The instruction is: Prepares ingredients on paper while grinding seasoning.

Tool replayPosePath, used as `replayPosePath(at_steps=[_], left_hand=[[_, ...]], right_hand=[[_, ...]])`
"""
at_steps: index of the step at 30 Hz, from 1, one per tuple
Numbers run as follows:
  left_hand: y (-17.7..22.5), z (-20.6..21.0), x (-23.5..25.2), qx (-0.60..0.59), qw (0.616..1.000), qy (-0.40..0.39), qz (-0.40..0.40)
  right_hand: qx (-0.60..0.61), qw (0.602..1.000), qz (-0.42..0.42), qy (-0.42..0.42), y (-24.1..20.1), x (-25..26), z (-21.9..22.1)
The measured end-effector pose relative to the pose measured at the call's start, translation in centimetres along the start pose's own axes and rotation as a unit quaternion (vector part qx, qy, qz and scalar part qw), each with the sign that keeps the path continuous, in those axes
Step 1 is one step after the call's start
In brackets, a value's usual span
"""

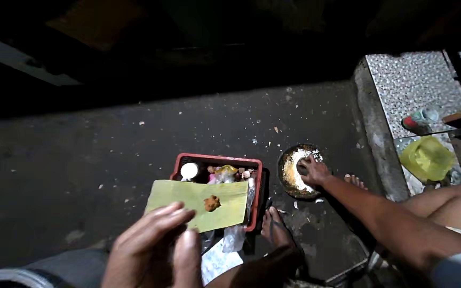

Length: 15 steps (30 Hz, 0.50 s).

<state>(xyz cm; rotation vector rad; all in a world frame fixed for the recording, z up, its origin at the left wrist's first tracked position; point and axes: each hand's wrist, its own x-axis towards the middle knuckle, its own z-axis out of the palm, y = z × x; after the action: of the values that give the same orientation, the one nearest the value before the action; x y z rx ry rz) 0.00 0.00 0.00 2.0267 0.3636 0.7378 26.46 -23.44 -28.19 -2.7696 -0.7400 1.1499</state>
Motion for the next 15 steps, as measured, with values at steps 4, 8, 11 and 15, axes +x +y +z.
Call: replayPosePath(at_steps=[4,8,11,15], left_hand=[[0.1,1.9,-0.9,0.042,0.999,0.001,-0.017],[-1.7,3.5,-1.6,0.117,0.992,-0.035,-0.032],[-1.9,3.7,-1.4,0.165,0.984,-0.045,-0.040],[-2.3,3.6,-0.9,0.185,0.982,-0.024,-0.035]], right_hand=[[0.070,0.996,0.051,-0.012,-0.9,-1.6,1.7],[-0.012,1.000,-0.001,-0.008,-0.2,-2.5,1.7],[-0.010,1.000,0.020,0.012,-0.6,-0.2,0.7],[0.054,0.997,0.060,0.003,-1.3,0.0,-0.1]])
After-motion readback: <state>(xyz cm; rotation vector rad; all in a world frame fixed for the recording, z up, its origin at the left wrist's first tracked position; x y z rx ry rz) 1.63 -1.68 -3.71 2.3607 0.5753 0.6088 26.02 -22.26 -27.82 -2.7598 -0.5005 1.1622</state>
